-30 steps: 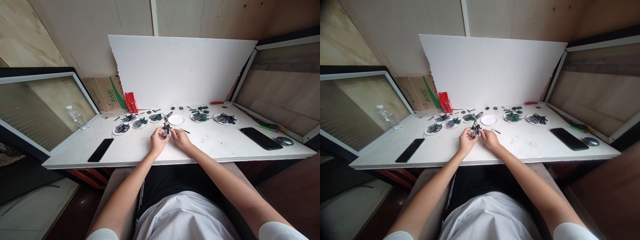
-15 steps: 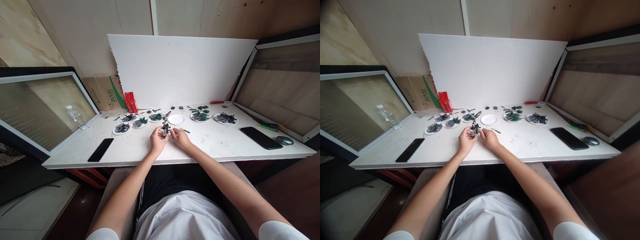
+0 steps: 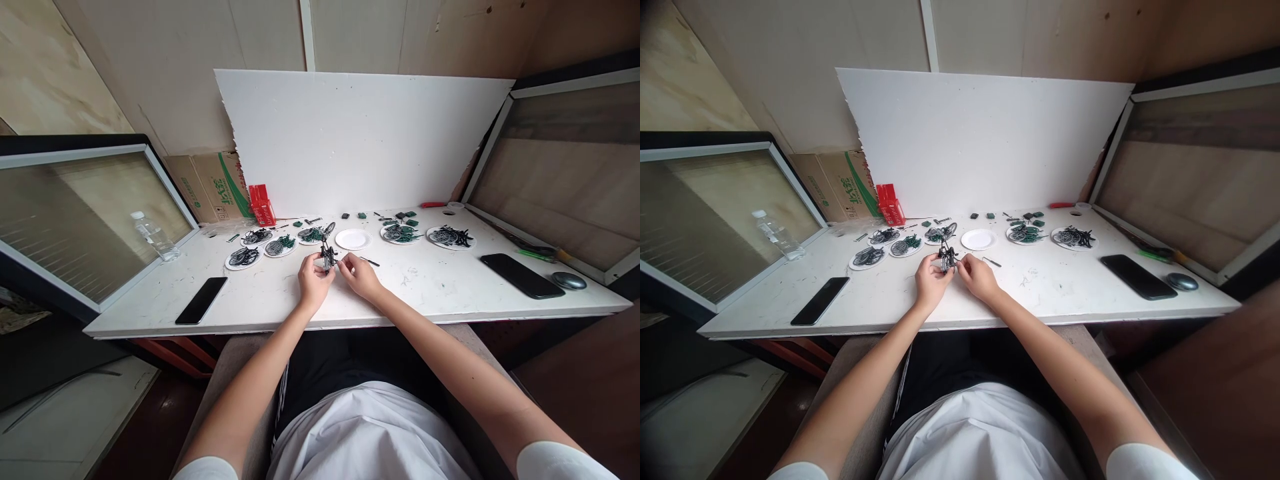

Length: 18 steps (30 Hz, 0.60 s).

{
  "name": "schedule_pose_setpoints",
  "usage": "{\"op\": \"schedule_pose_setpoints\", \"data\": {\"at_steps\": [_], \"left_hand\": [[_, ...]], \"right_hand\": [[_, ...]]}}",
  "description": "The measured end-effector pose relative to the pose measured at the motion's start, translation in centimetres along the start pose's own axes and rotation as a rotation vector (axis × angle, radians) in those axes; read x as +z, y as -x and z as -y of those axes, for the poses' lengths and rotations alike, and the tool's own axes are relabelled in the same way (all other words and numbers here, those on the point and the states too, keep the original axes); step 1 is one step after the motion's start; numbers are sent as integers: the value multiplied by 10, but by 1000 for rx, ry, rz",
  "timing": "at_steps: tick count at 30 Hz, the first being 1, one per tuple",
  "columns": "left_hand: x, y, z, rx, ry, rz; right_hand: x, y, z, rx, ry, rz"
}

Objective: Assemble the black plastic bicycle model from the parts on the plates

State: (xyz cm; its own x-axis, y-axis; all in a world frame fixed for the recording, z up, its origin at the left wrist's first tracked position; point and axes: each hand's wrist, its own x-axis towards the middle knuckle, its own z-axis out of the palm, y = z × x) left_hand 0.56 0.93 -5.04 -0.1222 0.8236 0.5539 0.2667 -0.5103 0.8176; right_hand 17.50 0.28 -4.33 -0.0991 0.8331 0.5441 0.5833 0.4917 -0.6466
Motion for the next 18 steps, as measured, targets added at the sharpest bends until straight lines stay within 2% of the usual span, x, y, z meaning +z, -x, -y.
{"op": "schedule_pose_setpoints", "data": {"at_steps": [9, 14, 18], "left_hand": [[1, 0, -3, -40, 75, 50], [1, 1, -6, 2, 90, 106], [2, 2, -5, 26, 57, 92]], "right_hand": [[-1, -2, -1, -3, 42, 47], [-1, -2, -1, 22, 33, 107], [-2, -1, 1, 37, 28, 116]]}}
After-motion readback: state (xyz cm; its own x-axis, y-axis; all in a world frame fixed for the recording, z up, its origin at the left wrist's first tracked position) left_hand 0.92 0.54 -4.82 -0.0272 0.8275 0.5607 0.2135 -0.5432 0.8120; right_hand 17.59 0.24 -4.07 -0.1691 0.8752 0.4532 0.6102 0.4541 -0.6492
